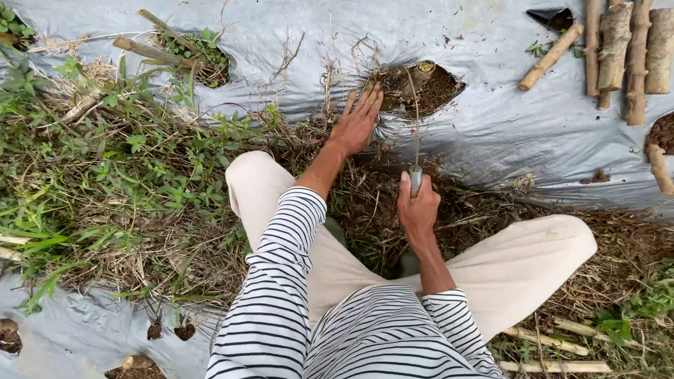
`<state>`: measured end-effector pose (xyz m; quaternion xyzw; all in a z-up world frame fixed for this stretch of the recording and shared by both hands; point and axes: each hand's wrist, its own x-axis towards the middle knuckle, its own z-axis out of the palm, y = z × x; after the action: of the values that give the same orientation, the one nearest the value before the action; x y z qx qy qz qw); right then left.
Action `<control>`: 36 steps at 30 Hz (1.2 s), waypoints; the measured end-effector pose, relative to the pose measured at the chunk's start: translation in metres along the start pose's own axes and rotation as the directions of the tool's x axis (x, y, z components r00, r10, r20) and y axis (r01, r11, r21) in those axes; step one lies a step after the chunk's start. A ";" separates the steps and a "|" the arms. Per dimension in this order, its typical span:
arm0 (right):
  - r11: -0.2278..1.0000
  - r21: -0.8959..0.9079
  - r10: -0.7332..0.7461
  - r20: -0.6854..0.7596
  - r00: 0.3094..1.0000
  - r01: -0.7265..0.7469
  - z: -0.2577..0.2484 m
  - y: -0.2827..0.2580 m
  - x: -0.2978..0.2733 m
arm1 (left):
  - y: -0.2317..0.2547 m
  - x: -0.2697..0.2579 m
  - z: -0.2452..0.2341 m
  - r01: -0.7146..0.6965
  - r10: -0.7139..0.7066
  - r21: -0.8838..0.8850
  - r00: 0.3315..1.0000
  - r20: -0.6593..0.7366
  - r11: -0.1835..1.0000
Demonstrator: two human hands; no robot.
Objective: The person sits on the ground and uses a sickle to cut and remove weeds and dry grass from a hole in a plastic ground cover. They pull the vegetation out by hand and use the tool to scrape away soil and roots from the opening.
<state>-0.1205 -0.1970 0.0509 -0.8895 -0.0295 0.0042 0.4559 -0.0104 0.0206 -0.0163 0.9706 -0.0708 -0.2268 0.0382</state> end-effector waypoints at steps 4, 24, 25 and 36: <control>0.999 0.019 -0.038 -0.118 0.992 0.040 0.034 0.020 -0.012 | -0.015 0.000 0.000 -0.065 0.068 0.097 0.997 -0.032 0.993; 0.988 0.155 0.010 -0.115 0.993 0.008 0.075 0.029 -0.038 | -0.035 0.033 -0.003 -0.029 -0.055 0.373 0.976 0.212 0.927; 0.988 0.155 0.009 -0.117 0.993 0.009 0.078 0.043 -0.042 | -0.034 0.029 -0.005 -0.029 -0.054 0.374 0.976 0.210 0.927; 0.990 0.032 0.136 -0.004 0.991 -0.136 0.093 0.058 -0.042 | -0.038 0.041 0.001 -0.017 -0.047 0.265 0.971 0.235 0.964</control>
<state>-0.1629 -0.1576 -0.0511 -0.8822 0.0325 0.0328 0.4686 0.0307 0.0517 -0.0389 0.9331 -0.0971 -0.3307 -0.1026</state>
